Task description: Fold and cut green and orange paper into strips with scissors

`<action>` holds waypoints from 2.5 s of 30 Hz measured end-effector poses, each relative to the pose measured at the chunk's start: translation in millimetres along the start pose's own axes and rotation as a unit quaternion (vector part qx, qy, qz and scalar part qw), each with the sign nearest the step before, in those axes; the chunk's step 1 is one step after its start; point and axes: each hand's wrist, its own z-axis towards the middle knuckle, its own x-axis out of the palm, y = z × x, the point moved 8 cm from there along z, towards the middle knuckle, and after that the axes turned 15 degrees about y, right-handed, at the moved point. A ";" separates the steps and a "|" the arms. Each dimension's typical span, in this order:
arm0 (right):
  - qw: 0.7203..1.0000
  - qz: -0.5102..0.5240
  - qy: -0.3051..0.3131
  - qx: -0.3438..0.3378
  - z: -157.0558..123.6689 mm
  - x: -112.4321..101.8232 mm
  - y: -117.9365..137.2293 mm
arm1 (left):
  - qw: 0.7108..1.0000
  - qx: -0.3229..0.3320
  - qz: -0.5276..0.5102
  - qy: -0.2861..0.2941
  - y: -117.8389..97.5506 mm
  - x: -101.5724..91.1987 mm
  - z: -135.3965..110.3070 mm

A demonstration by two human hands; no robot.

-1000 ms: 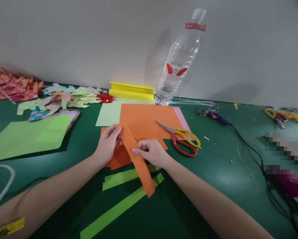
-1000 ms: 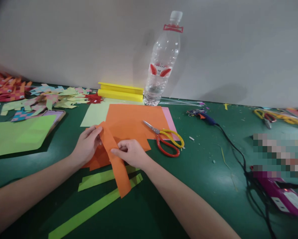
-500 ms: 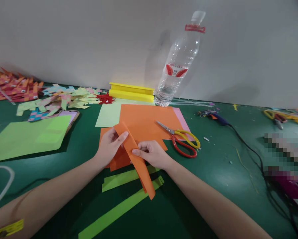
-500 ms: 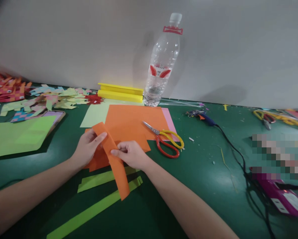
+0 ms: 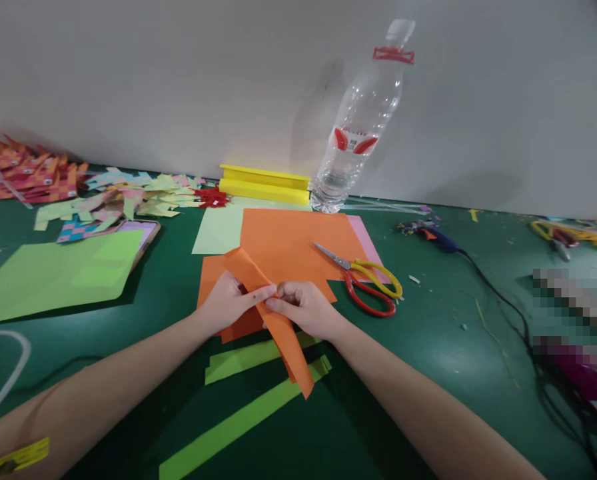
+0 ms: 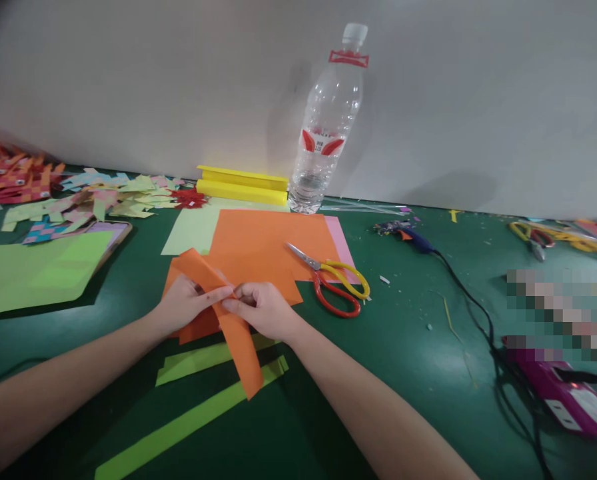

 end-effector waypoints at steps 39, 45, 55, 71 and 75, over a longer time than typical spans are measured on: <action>0.984 0.173 0.022 0.017 -1.5 6.8 -10.3 | 0.959 0.071 -0.230 -0.152 17.6 -28.6 -3.2; 0.982 0.189 0.014 0.015 -0.9 6.9 -11.9 | 0.990 0.002 -0.083 -0.114 18.5 -21.7 -4.4; 0.999 0.037 -0.035 -0.006 -1.3 -4.6 -4.3 | 0.986 -0.040 0.125 -0.099 3.5 -17.3 -2.4; 0.999 -0.003 -0.040 -0.005 0.5 -7.9 -5.3 | 0.984 -0.003 0.152 -0.092 -0.4 -15.3 -2.4; 0.999 -0.004 -0.043 0.004 0.1 -8.6 -5.3 | 0.985 0.007 0.146 -0.091 -4.5 -14.1 -3.2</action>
